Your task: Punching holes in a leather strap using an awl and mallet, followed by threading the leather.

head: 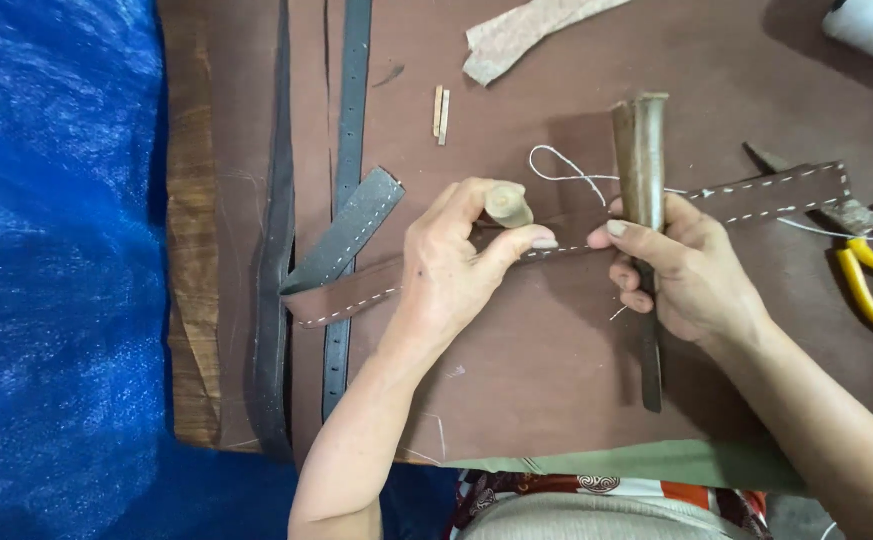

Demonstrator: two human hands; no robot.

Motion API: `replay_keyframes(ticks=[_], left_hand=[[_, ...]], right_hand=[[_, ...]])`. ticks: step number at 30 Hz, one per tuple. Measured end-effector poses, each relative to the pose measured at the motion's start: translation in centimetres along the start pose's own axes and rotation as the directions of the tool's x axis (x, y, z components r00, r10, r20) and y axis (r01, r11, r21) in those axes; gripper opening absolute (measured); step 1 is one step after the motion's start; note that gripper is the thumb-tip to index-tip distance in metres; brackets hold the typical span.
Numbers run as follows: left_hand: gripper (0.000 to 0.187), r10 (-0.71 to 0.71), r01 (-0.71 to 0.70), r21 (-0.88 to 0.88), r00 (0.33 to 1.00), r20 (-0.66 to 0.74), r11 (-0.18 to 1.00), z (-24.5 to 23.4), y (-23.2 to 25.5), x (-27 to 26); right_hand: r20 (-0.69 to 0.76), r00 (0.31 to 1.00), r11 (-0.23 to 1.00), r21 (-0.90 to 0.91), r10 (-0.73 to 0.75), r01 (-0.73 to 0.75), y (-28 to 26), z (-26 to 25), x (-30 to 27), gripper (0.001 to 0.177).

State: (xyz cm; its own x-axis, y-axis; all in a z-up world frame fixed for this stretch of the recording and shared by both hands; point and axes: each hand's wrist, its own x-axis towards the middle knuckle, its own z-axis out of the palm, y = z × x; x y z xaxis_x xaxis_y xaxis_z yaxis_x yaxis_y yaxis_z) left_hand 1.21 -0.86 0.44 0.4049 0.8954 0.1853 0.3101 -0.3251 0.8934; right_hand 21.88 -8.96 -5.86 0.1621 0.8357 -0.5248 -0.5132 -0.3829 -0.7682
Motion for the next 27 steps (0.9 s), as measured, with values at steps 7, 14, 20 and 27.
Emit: replay_keyframes(ticks=[7, 14, 20, 27], left_hand=[[0.043, -0.084, 0.082, 0.015, 0.976, 0.201, 0.996, -1.6, -0.9, -0.3], [0.027, -0.107, 0.108, -0.042, 0.994, 0.03, 0.993, -1.2, -2.5, 0.3], [0.03, -0.216, 0.228, -0.166, 0.972, 0.089, 0.959, -3.9, -2.9, 0.8], [0.041, -0.198, 0.172, -0.289, 0.978, -0.064, 0.942, -7.5, -3.7, 0.5]], right_hand=[[0.021, 0.999, 0.999, -0.015, -0.028, 0.028, -0.2, -0.2, -0.1, 0.031], [0.088, 0.994, 0.998, 0.025, -0.065, 0.063, 0.1, -1.2, 0.4, 0.033], [0.062, 0.998, 0.999, 0.031, -0.026, 0.025, -0.3, -1.1, 0.2, 0.034], [0.088, 0.994, 0.997, 0.049, -0.057, 0.052, 0.0, -1.5, 0.6, 0.033]])
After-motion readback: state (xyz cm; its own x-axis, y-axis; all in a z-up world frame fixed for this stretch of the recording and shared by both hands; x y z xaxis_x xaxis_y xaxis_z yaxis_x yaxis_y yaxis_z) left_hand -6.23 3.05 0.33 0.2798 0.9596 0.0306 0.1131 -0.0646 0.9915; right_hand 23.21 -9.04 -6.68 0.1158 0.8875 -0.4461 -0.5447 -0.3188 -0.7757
